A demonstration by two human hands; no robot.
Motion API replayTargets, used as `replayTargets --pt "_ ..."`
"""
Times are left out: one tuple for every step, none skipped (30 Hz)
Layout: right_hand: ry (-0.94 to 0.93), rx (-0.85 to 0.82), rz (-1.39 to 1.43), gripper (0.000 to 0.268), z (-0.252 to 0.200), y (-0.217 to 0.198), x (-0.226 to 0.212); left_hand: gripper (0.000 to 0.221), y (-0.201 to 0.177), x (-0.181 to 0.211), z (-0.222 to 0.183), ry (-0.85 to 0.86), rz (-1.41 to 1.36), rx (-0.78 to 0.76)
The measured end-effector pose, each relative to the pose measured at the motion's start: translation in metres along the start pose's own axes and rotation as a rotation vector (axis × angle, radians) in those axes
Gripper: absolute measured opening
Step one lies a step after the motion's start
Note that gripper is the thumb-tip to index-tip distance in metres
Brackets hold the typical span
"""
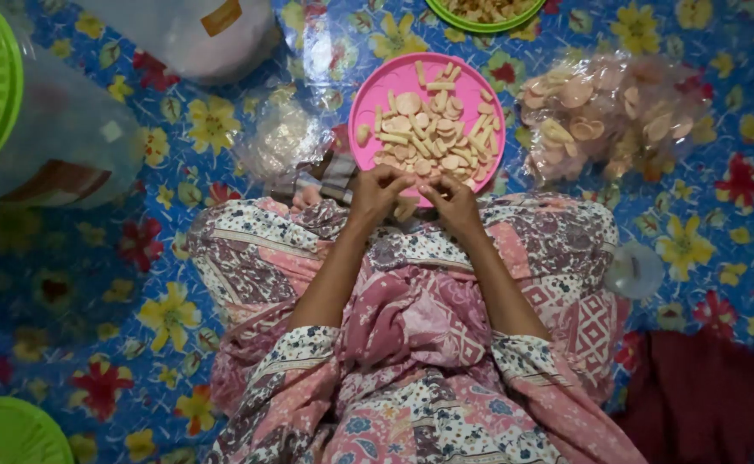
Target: Sorting and inspecting small sliced food items on a pink plate
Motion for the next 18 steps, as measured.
replayTargets --pt "-0.001 0.004 -0.004 0.015 0.004 0.0 0.006 0.017 0.0 -0.011 0.003 0.002 -0.005 -0.002" --pt "-0.023 0.004 -0.016 0.013 0.008 0.0 0.012 0.016 -0.002 -0.022 0.005 0.009 0.025 0.029" --pt "-0.044 0.003 -0.029 0.012 0.012 0.0 0.018 0.016 -0.003 -0.033 0.007 0.015 0.055 0.059" --pt "-0.044 0.008 -0.032 0.012 0.012 -0.001 0.019 0.016 -0.003 -0.031 0.007 0.017 0.05 0.056" --pt "-0.037 0.017 -0.036 0.013 0.013 -0.002 0.021 0.014 -0.004 -0.029 0.006 0.029 0.064 0.059" --pt "-0.03 0.025 -0.038 0.014 0.013 -0.002 0.022 0.012 -0.005 -0.027 0.006 0.043 0.079 0.062" --pt "-0.03 0.03 -0.041 0.014 0.014 -0.003 0.024 0.012 -0.005 -0.027 0.006 0.044 0.075 0.058" --pt "-0.031 0.035 -0.039 0.012 0.014 -0.003 0.026 0.011 -0.006 -0.027 0.006 0.052 0.057 0.062" --pt "-0.031 0.039 -0.037 0.01 0.015 -0.004 0.028 0.011 -0.006 -0.027 0.007 0.06 0.039 0.066" --pt "-0.03 0.043 -0.038 0.01 0.012 -0.004 0.023 0.011 -0.006 -0.027 0.007 0.06 0.037 0.063" --pt "-0.025 0.042 -0.028 0.011 0.01 -0.003 0.019 0.01 -0.007 -0.026 0.006 0.073 0.044 0.056" --pt "-0.021 0.042 -0.017 0.011 0.007 -0.003 0.015 0.01 -0.007 -0.025 0.006 0.086 0.051 0.05" --pt "-0.02 0.045 -0.018 0.011 0.007 -0.004 0.013 0.01 -0.007 -0.025 0.006 0.085 0.05 0.047" --pt "-0.022 0.04 -0.031 0.012 0.007 -0.004 0.01 0.011 -0.007 -0.024 0.005 0.094 0.07 0.038" --pt "-0.025 0.035 -0.044 0.013 0.007 -0.004 0.007 0.011 -0.007 -0.022 0.005 0.102 0.09 0.029" --pt "-0.022 0.036 -0.041 0.013 0.007 -0.004 0.009 0.011 -0.007 -0.025 0.005 0.099 0.092 0.026" --pt "-0.042 0.042 -0.045 0.014 0.007 -0.005 0.01 0.012 -0.007 -0.027 0.005 0.098 0.085 0.029" --pt "-0.062 0.048 -0.048 0.016 0.007 -0.005 0.011 0.013 -0.007 -0.029 0.005 0.098 0.077 0.031"
Point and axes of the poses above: each hand's wrist, its own z-axis towards the middle knuckle, its own y-axis out of the palm, x = y × z, the point moved 4 cm from there along z, towards the middle knuckle, and after that the axes turned 9 degrees about y, right-handed, at the moved point
